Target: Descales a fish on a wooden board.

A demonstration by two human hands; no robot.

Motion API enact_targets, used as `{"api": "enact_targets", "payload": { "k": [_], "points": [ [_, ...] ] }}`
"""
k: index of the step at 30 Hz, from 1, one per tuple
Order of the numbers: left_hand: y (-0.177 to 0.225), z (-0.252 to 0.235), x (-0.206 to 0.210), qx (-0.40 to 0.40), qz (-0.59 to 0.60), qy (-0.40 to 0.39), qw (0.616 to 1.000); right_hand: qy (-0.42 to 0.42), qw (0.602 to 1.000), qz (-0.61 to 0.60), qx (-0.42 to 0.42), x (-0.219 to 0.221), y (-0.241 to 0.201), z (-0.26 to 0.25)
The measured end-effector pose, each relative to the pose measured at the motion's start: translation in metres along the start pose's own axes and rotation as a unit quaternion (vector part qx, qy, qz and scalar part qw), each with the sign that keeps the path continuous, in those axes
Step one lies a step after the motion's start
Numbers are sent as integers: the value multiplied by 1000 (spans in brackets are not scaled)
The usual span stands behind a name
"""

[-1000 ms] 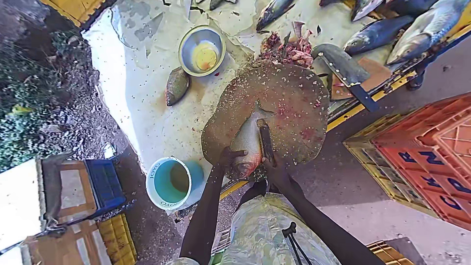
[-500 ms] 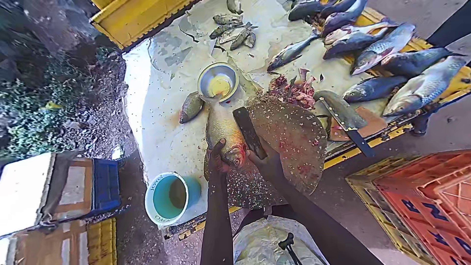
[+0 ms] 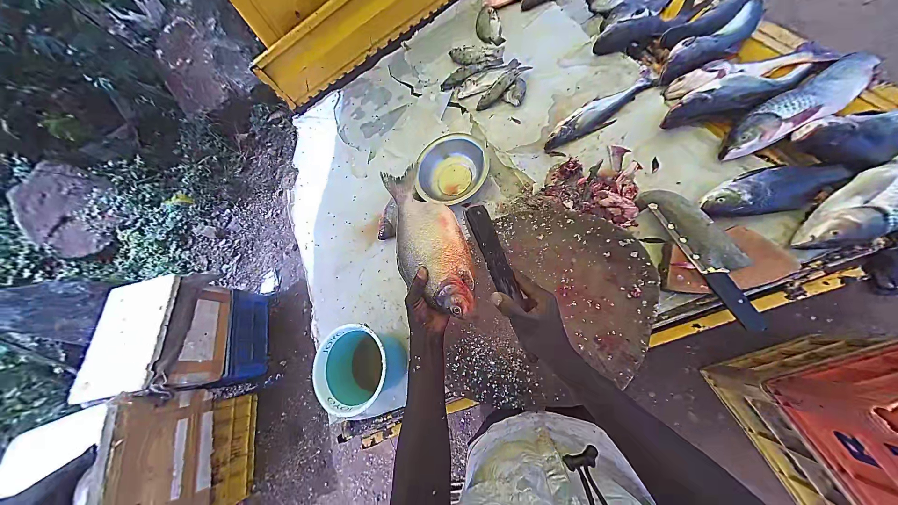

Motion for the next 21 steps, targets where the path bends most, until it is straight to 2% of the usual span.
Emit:
{"api": "enact_targets", "payload": {
  "k": [2,4,6,8,11,13,15,17,18,20,21],
  "points": [
    [-9,0,9,12,40,-2,999,-5,1000,-11,-2,16,-16,-40],
    [-5,-6,12,34,68,-5,997,-37,996,-74,19,24,-3,-14],
    [3,-8,4,44,72,0,996,-76,987,-107,96,15,18,34],
    [10,-12,3,43,67,-13,997,-109,977,-122,139,14,14,24],
    [-5,-13,10,40,67,-3,997,-89,985,-121,83,32,-1,-28],
    [4,-26,12,51,75,19,996,-98,990,-92,53,36,-2,-13],
    [10,-27,1,45,74,22,996,-119,984,-83,103,19,7,27],
    [8,-30,3,35,71,3,997,-129,980,-85,122,12,-3,7],
    [-2,-17,1,16,66,5,998,-121,982,-84,120,17,-5,-5],
    [-18,-8,10,1,67,25,997,-88,992,-54,70,34,-10,-35],
    [-21,-9,13,-2,69,38,997,-86,994,-44,53,36,-8,-31]
  ]
}}
Point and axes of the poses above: each hand's wrist, its own z-axis away from the middle knuckle, its own x-axis out of the palm, y = z × x, the point moved 6 cm from there along -z, towards the middle knuckle, and after that the axes turned 11 degrees about -z, right-handed, at the moved point
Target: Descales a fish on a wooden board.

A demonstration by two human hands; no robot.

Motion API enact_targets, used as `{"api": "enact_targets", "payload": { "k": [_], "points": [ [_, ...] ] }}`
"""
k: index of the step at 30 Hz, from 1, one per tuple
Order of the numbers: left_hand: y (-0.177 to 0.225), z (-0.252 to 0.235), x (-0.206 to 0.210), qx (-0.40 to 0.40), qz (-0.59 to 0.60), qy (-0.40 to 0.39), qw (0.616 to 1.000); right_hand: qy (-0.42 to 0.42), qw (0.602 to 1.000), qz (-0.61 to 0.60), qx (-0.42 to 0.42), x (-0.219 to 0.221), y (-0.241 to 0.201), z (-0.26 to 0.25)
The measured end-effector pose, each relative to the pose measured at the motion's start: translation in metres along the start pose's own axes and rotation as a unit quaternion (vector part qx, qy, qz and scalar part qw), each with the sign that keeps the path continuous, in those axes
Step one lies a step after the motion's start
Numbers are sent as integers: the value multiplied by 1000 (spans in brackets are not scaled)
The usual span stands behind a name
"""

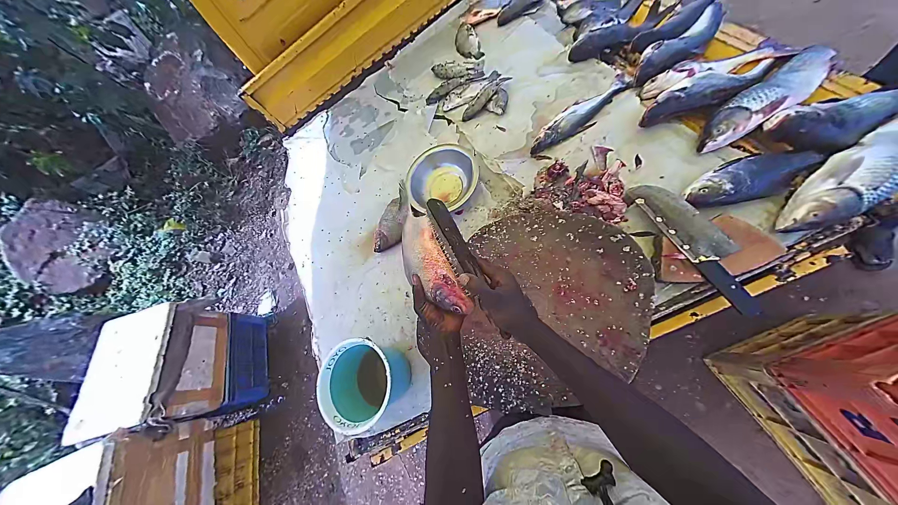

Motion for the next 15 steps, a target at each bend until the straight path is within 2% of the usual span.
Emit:
{"api": "enact_targets", "payload": {
  "k": [3,4,6,8,9,11,13,14,15],
  "points": [
    [8,-10,-12,-16,0,6,1000,-26,999,-17,37,-11,25,67],
    [9,-12,-16,-19,-5,10,1000,-31,997,-30,60,-18,25,72],
    [-1,0,-20,-40,-23,25,999,-19,996,-34,78,-22,17,53],
    [-19,9,-16,-50,-9,35,998,23,999,2,33,-18,14,19],
    [-19,9,-15,-47,0,38,998,27,999,21,8,-14,18,18],
    [-6,-3,-17,-48,-8,30,998,14,999,32,-5,-12,35,53],
    [5,-4,-31,-47,-87,42,994,19,998,49,36,-36,52,92],
    [13,1,-39,-34,-189,66,979,36,996,57,60,-52,58,100],
    [25,8,-47,-6,-343,74,936,69,993,59,70,-67,63,106]
  ]
}}
Point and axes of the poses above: each hand's wrist, its own z-axis away from the middle knuckle, its own x-axis out of the palm, y = z × x, the point moved 6 cm from there along -z, towards the middle knuckle, and after that the axes turned 11 degrees about -z, right-handed, at the moved point
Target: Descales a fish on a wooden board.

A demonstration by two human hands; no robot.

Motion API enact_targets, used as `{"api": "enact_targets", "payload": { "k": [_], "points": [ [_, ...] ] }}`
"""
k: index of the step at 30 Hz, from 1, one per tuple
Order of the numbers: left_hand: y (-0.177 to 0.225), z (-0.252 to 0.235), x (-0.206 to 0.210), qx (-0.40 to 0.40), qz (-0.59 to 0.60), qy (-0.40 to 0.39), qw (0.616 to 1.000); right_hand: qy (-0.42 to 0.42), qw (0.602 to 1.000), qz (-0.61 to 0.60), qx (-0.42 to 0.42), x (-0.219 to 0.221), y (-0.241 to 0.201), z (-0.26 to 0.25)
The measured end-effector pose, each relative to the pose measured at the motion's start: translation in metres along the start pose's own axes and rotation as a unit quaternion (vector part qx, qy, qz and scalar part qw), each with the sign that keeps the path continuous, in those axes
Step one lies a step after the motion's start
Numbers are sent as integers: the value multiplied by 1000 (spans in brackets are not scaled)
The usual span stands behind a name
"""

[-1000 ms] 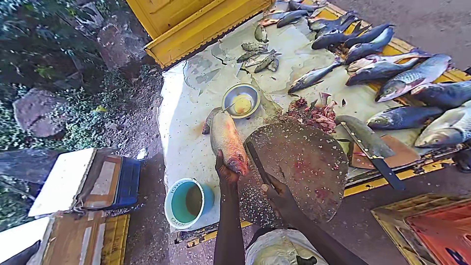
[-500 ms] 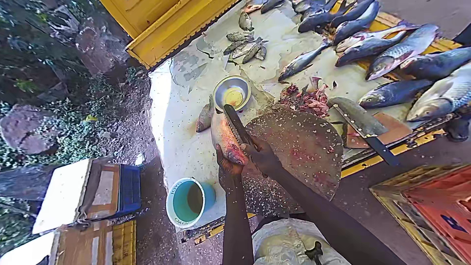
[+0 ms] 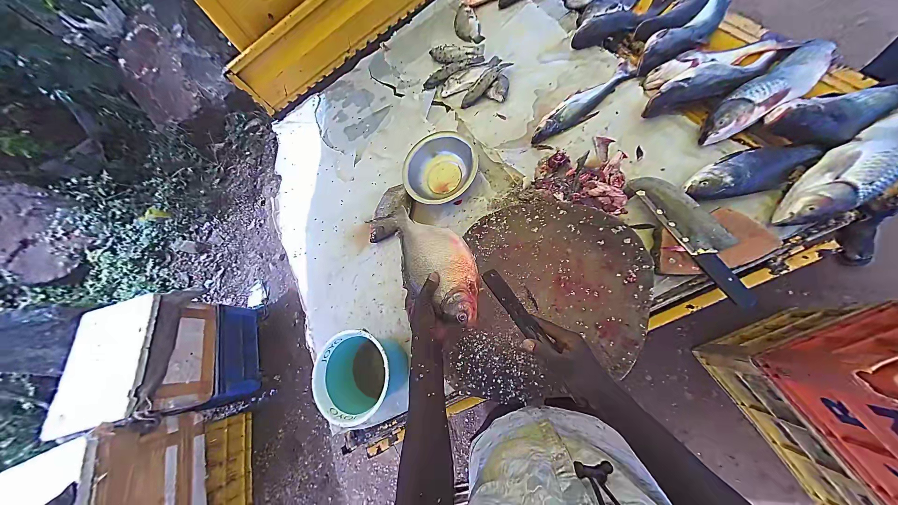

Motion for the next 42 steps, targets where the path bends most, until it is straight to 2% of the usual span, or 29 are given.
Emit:
{"api": "enact_targets", "payload": {
  "k": [1,2,3,4,5,6,7,10,13,14,15,16,18,19,20,21,22,23,25,27,29,31,32,34,35,36,39,41,42],
  "points": [
    [6,-1,-6,62,-203,9,977,49,999,0,-7,-18,2,-7],
    [6,-3,-1,122,-423,-2,898,105,994,9,-15,-40,0,-18],
    [-8,-2,5,178,-595,-25,783,161,987,26,-8,-59,0,-24],
    [-33,0,7,216,-704,-56,675,201,979,39,7,-74,2,-24],
    [-62,-1,6,222,-761,-92,603,222,974,52,11,-88,2,-22],
    [-87,1,3,217,-785,-121,567,228,971,62,17,-99,5,-15],
    [-107,3,-1,237,-788,-121,555,229,971,67,23,-108,10,-1],
    [-117,-4,30,288,-760,-82,577,269,960,68,43,-125,30,34],
    [-129,12,124,290,-729,-165,597,332,941,6,60,-122,47,54],
    [-146,20,164,313,-695,-171,624,347,936,-13,58,-117,44,59],
    [-166,28,200,324,-650,-173,666,357,933,-20,46,-109,37,64],
    [-172,27,235,303,-583,-194,728,360,933,-1,18,-103,26,62],
    [-148,31,270,192,-386,-279,858,356,923,141,-20,-102,11,65],
    [-124,32,262,191,-342,-290,873,339,914,223,-15,-102,16,68],
    [-95,25,242,239,-374,-260,858,311,907,283,-7,-107,30,62],
    [-68,19,211,282,-451,-211,820,280,905,322,12,-115,52,52],
    [-44,17,163,270,-532,-163,786,249,901,351,53,-121,74,43],
    [-25,21,105,173,-599,-145,768,225,897,369,94,-120,88,40],
    [-33,0,-1,41,-573,-10,818,185,894,396,102,-109,61,22],
    [-69,-14,-69,-95,-418,49,902,130,905,398,75,-88,36,-1],
    [-103,-20,-74,-157,-132,94,974,112,907,402,58,-74,22,-57],
    [-130,-11,-60,-140,63,96,983,123,914,383,53,-39,33,-88],
    [-138,-5,-50,-117,110,86,983,97,916,385,53,-13,39,-89],
    [-128,-17,-28,-63,136,82,985,-2,930,366,29,30,33,-103],
    [-136,-8,-27,-62,135,87,985,-29,945,324,33,30,41,-99],
    [-141,-1,-29,-61,140,84,985,-20,956,290,36,22,49,-100],
    [-120,2,-31,-17,156,41,987,106,961,255,7,16,49,-100],
    [-97,2,-44,33,117,34,992,62,953,298,6,12,37,-75],
    [-94,10,-53,40,96,34,994,32,948,318,11,-6,34,-56]
  ]
}}
Point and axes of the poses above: each hand's wrist, its own z-axis away from the middle knuckle, its own x-axis out of the palm, y = z × x, the point moved 6 cm from there along -z, towards the middle knuckle, and after that the axes turned 11 degrees about -z, right-handed, at the moved point
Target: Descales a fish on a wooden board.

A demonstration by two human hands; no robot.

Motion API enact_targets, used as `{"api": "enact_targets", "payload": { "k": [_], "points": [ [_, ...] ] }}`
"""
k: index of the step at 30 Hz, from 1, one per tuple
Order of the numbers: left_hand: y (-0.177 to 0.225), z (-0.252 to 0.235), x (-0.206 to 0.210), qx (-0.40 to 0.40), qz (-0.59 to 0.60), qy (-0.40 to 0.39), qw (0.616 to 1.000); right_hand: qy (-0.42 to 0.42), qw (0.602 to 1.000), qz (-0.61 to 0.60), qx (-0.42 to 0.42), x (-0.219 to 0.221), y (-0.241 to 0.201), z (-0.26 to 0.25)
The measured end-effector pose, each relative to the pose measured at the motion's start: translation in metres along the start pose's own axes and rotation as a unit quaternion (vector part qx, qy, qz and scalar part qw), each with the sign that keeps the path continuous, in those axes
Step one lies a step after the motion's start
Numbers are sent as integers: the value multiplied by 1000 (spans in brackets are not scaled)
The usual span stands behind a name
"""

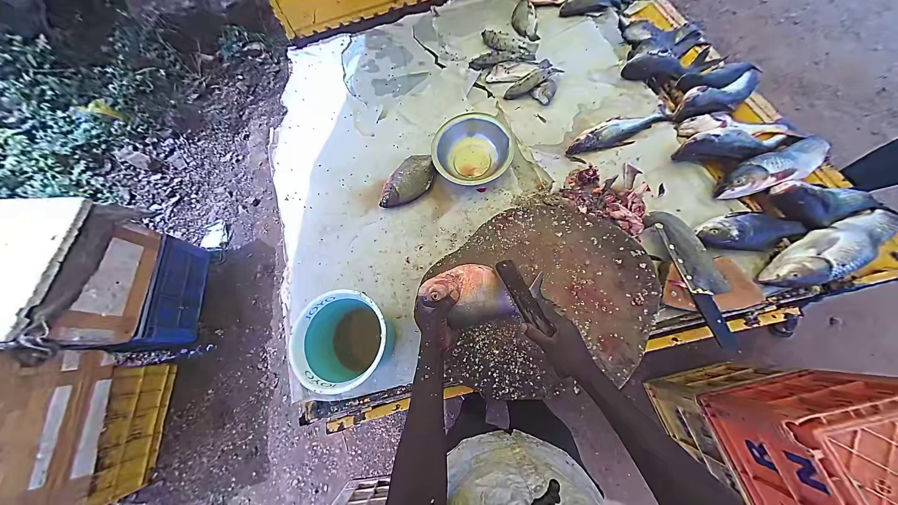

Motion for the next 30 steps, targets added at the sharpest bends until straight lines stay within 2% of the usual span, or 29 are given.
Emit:
{"api": "enact_targets", "payload": {
  "k": [1,3,6,8,9,10,12,13,15,17,19,22,24,25,27,29,30],
  "points": [
    [9,6,-9,4,-32,-11,999,-19,1000,9,-5,-14,11,11],
    [28,6,-6,13,-106,-40,993,-16,998,-26,-54,-15,6,-8],
    [27,23,11,1,-213,-73,974,-2,976,-194,-103,42,-50,-44],
    [34,21,22,31,-228,-90,969,-10,955,-281,-95,46,-83,-77],
    [34,20,22,38,-216,-89,972,-22,954,-289,-81,39,-80,-82],
    [28,28,13,25,-189,-71,979,-27,961,-267,-68,28,-56,-67],
    [19,16,10,12,-106,-20,994,-38,979,-181,-87,-2,-14,-50],
    [14,13,8,1,-84,-7,996,-62,981,-159,-88,-2,-1,-41],
    [5,20,6,-32,-51,-28,998,-65,976,-196,-75,21,-9,-37],
    [-2,39,7,-45,-27,-64,997,-28,939,-338,-49,43,-37,-54],
    [11,36,12,-6,-14,-73,997,-64,921,-383,-29,30,-59,-78],
    [5,28,3,12,23,-43,999,-39,956,-289,-43,-15,-8,-51],
    [-10,27,0,-16,40,-26,999,-73,972,-222,-30,-9,12,-34],
    [-16,33,2,-36,49,-33,998,-81,967,-240,-27,8,4,-33],
    [-16,43,14,-53,71,-58,994,-84,925,-370,-29,33,-41,-55],
    [-10,27,25,-22,94,-79,992,-162,877,-450,-47,27,-96,-85],
    [-10,23,22,-5,89,-71,993,-175,871,-457,-54,19,-104,-86]
  ]
}}
Point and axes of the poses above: each hand's wrist, its own z-axis away from the middle knuckle, its own x-axis out of the palm, y = z × x, the point moved 6 cm from there along -z, towards the middle knuckle, and after that the axes turned 11 degrees about -z, right-handed, at the moved point
